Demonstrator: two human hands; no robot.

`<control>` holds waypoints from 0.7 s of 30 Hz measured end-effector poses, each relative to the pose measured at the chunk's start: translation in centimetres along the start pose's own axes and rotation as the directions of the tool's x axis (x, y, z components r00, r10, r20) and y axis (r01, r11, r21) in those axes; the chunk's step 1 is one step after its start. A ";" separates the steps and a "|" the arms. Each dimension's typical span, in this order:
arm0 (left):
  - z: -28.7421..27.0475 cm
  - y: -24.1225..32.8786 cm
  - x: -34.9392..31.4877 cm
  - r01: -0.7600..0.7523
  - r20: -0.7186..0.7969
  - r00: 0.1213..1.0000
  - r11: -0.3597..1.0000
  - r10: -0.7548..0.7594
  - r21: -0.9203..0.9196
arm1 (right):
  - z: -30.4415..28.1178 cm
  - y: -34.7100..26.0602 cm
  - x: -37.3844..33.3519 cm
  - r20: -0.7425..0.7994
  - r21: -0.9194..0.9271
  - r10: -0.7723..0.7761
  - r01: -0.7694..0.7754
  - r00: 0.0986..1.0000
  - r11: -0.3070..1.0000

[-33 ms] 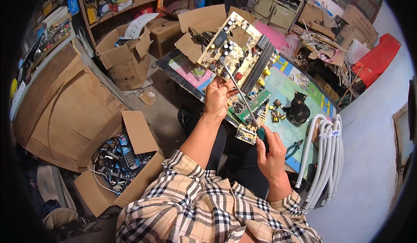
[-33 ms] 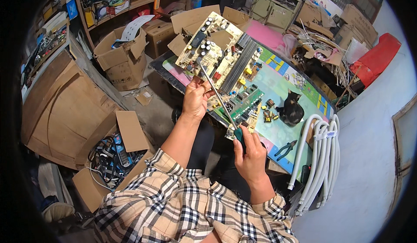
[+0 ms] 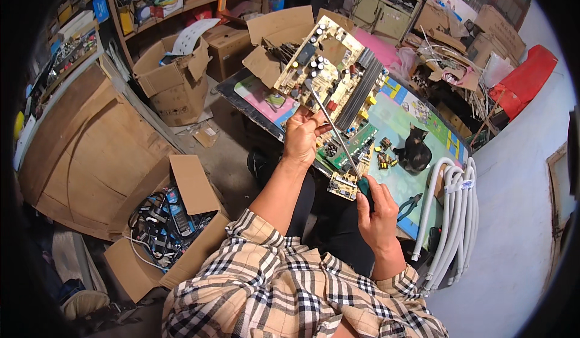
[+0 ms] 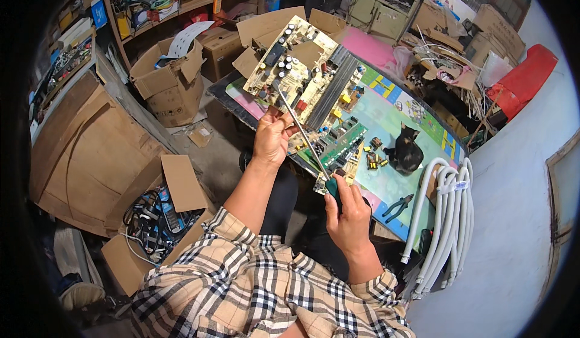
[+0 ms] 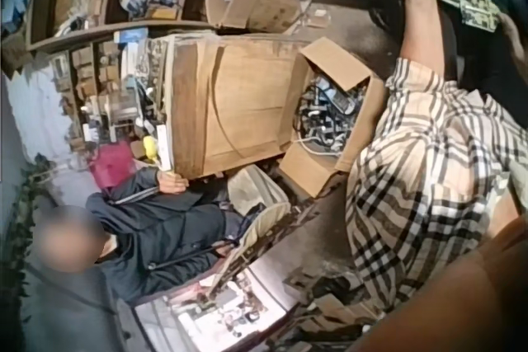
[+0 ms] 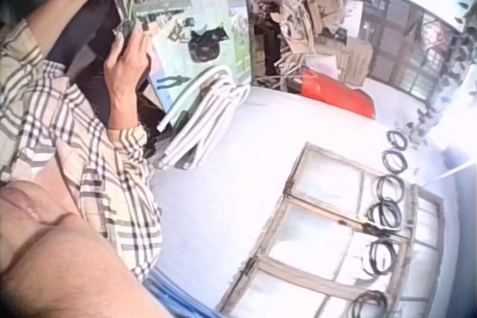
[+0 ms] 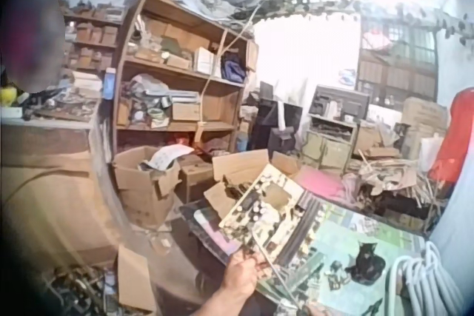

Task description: The person sits on the floor and uses a screwdriver and pliers to remove components from several circuit boards. They handle multiple boards, unscrew parts, and place them on the table.

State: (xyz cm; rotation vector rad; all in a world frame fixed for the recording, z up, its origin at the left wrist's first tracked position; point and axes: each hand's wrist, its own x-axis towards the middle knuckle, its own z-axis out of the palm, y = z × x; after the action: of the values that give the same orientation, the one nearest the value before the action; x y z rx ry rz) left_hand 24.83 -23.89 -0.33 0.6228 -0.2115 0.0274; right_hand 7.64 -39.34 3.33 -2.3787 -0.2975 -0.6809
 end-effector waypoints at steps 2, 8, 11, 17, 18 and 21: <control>0.3 0.0 -0.1 0.015 -0.018 1.000 0.999 -0.016 -0.028 | 0.0 0.1 -0.1 0.000 0.002 0.003 -0.003 1.000 1.000; 0.3 0.2 -0.1 0.064 0.002 0.998 0.997 -0.064 -0.050 | 0.0 0.8 -0.2 -0.039 -0.001 -0.025 0.025 0.999 1.000; -0.2 0.0 0.1 0.070 0.018 0.997 0.996 -0.069 -0.059 | 0.2 1.1 -0.3 -0.041 0.002 -0.022 0.022 0.999 1.000; -0.8 -0.4 0.1 0.085 0.020 0.996 0.995 -0.084 -0.047 | 0.6 1.5 -0.2 -0.032 0.043 -0.022 0.023 0.999 0.999; -0.8 -0.6 0.1 0.087 0.019 0.996 0.995 -0.086 -0.050 | 0.5 1.5 -0.2 -0.024 0.047 -0.010 0.011 1.000 0.999; -1.5 -1.1 0.5 0.098 0.058 0.994 0.994 -0.095 -0.055 | 0.9 2.0 -0.3 -0.014 0.046 -0.011 0.012 1.000 0.999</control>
State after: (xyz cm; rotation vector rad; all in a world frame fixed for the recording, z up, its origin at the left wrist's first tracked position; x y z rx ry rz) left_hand 25.69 -23.91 -2.05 0.5763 -0.2348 -0.0894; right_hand 8.51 -40.32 1.59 -2.3294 -0.3176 -0.6882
